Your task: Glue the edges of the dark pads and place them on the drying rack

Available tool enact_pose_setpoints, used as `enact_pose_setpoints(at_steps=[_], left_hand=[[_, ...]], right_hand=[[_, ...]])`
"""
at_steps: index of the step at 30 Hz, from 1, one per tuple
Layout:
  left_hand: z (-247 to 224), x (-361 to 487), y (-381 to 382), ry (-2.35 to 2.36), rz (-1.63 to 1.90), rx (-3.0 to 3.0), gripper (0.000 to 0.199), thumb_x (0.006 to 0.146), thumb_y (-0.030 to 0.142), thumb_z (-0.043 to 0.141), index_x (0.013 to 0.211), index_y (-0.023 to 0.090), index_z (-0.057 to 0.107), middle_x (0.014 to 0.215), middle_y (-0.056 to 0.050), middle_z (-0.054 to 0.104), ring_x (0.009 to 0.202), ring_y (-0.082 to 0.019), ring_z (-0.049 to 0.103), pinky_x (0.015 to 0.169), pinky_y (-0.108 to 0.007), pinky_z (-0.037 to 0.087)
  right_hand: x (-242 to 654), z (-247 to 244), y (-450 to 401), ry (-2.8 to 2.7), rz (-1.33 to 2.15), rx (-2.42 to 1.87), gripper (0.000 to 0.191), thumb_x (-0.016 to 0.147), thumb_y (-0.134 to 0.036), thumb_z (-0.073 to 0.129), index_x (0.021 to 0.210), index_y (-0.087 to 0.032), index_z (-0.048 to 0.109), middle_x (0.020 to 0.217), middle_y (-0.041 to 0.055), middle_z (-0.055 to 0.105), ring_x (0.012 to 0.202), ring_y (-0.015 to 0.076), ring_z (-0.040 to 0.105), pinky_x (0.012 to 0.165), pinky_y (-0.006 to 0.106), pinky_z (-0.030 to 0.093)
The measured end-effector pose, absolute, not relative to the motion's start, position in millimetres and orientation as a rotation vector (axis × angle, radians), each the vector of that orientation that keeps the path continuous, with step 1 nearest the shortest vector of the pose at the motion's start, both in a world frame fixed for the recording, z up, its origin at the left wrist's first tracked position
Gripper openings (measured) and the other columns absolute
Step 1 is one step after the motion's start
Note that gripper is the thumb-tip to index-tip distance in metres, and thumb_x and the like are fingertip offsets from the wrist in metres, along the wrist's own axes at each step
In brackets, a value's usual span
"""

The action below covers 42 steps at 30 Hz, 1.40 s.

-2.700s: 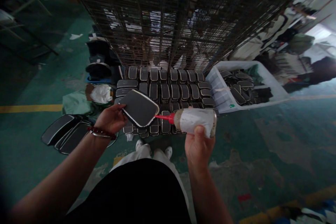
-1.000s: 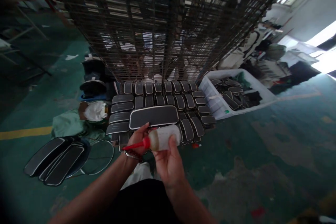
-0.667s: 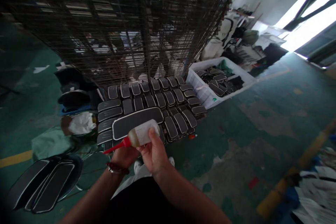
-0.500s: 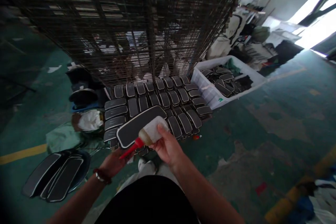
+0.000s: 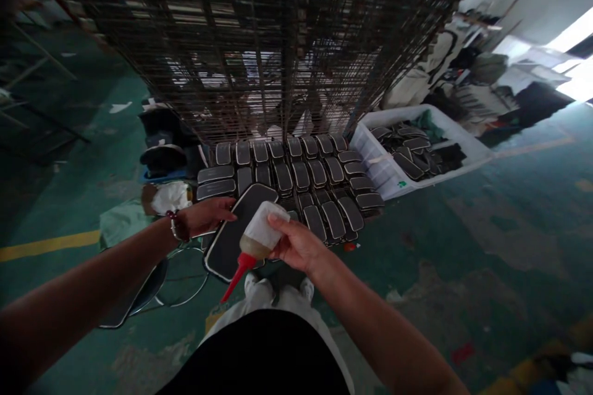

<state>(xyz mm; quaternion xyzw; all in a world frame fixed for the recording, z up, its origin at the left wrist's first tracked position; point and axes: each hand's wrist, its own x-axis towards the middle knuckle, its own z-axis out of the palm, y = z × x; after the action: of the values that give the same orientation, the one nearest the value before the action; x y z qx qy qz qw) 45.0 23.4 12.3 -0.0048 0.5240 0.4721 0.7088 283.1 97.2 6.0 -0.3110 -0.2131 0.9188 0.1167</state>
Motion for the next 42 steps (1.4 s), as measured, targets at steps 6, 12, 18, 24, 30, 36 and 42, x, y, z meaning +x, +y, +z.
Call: enact_pose_setpoints(at_steps=[6,12,18,24,30,36,42], left_hand=[[9.2,44.6,11.9,1.224,1.065,0.289,0.037,0.068,-0.012,0.064,0.094,0.014,0.072,0.08,-0.007,0.078,0.062,-0.022,0.075,0.058,-0.029,0.062],[48.3,52.9,0.6,1.124,1.039,0.13,0.058,0.059,-0.021,0.064,0.1,0.018,0.074,0.081,-0.01,0.078,0.065,-0.027,0.077,0.056,-0.036,0.064],[72.1,59.1,-6.2,1.015,0.946,-0.054,0.065,0.061,-0.026,0.051,0.103,0.017,0.076,0.079,-0.01,0.077,0.07,-0.032,0.078,0.058,-0.038,0.064],[75.6,59.8,-9.0,0.999,0.951,-0.103,0.061,0.065,-0.021,0.054,0.103,0.021,0.076,0.078,-0.008,0.076,0.078,-0.033,0.079,0.059,-0.039,0.065],[77.6,59.7,-12.8,1.077,0.962,-0.129,0.055,0.072,-0.012,0.054,0.111,0.02,0.075,0.079,-0.01,0.076,0.077,-0.034,0.079,0.06,-0.042,0.065],[73.2,58.5,-17.1,0.98,1.037,-0.206,0.054,0.073,-0.014,0.057,0.11,0.021,0.077,0.076,-0.01,0.076,0.076,-0.035,0.079,0.059,-0.045,0.065],[71.3,60.9,-17.3,0.975,1.049,-0.165,0.061,0.071,-0.02,0.049,0.114,0.015,0.077,0.082,-0.014,0.078,0.064,-0.034,0.078,0.052,-0.043,0.063]], right_hand=[[303.7,15.6,105.5,-0.603,2.423,-0.961,0.045,0.073,-0.043,0.09,0.105,-0.018,0.071,0.092,0.0061,0.079,0.08,0.0197,0.074,0.071,0.034,0.065],[340.8,72.4,149.0,-0.846,1.719,-0.79,0.046,0.071,-0.044,0.091,0.109,-0.026,0.072,0.091,0.0001,0.077,0.082,0.0172,0.073,0.067,0.029,0.064],[337.8,103.0,153.1,-1.114,1.567,-0.663,0.041,0.067,-0.045,0.093,0.095,-0.024,0.072,0.085,0.0012,0.074,0.09,0.0207,0.073,0.066,0.029,0.062],[333.7,108.3,147.4,-1.18,1.551,-0.653,0.038,0.068,-0.046,0.092,0.09,-0.024,0.071,0.081,0.002,0.071,0.095,0.0236,0.073,0.068,0.032,0.063],[334.4,106.7,143.5,-1.191,1.559,-0.669,0.037,0.067,-0.045,0.093,0.088,-0.024,0.071,0.081,0.0012,0.072,0.084,0.0206,0.072,0.063,0.03,0.062],[342.3,96.4,140.7,-1.113,1.583,-0.713,0.038,0.07,-0.044,0.091,0.096,-0.024,0.073,0.083,0.0005,0.074,0.077,0.0174,0.071,0.056,0.025,0.058],[339.9,83.9,141.0,-0.971,1.548,-0.768,0.035,0.075,-0.042,0.088,0.102,-0.026,0.073,0.092,-0.0008,0.075,0.075,0.0159,0.07,0.06,0.029,0.061]])
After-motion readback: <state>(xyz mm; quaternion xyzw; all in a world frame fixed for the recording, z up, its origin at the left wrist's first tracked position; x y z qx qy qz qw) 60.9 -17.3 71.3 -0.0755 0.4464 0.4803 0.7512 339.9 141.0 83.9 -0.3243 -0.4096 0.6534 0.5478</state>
